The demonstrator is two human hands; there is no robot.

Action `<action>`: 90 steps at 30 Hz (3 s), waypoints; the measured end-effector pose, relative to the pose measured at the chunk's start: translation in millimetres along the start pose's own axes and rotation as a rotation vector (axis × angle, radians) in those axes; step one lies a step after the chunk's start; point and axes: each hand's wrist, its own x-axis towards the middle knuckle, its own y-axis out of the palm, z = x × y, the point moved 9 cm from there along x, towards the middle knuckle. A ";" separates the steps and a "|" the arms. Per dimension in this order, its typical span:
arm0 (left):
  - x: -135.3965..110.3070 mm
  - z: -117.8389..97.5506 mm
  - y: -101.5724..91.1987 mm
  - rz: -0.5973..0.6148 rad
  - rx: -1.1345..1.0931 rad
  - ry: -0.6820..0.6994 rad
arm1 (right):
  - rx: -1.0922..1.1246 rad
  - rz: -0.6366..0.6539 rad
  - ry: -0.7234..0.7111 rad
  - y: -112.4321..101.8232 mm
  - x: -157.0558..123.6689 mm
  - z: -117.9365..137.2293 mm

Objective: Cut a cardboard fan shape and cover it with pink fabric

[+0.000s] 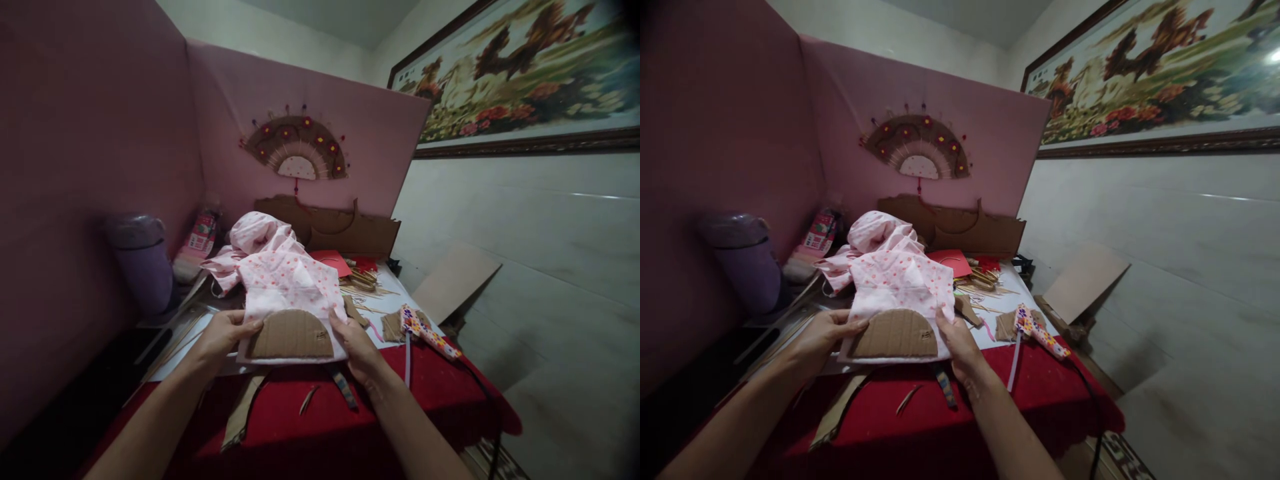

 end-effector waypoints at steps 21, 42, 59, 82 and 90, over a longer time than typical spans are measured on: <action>-0.8 -2.3 -0.5 -0.002 0.000 0.037 | -0.110 0.107 -0.089 8.5 -4.6 6.6; -1.0 1.6 0.9 0.007 0.002 0.025 | -0.207 0.016 -0.143 -2.9 4.7 4.3; -42.4 -24.2 35.8 0.004 -0.843 -0.108 | 0.076 0.037 -0.094 11.3 -1.8 9.1; -51.1 26.6 78.4 -0.164 -1.029 -0.174 | -0.087 -0.117 -0.222 0.8 -12.4 4.4; -47.8 24.0 90.6 -0.154 -1.084 -0.163 | -0.068 -0.118 -0.196 -1.6 -12.4 2.2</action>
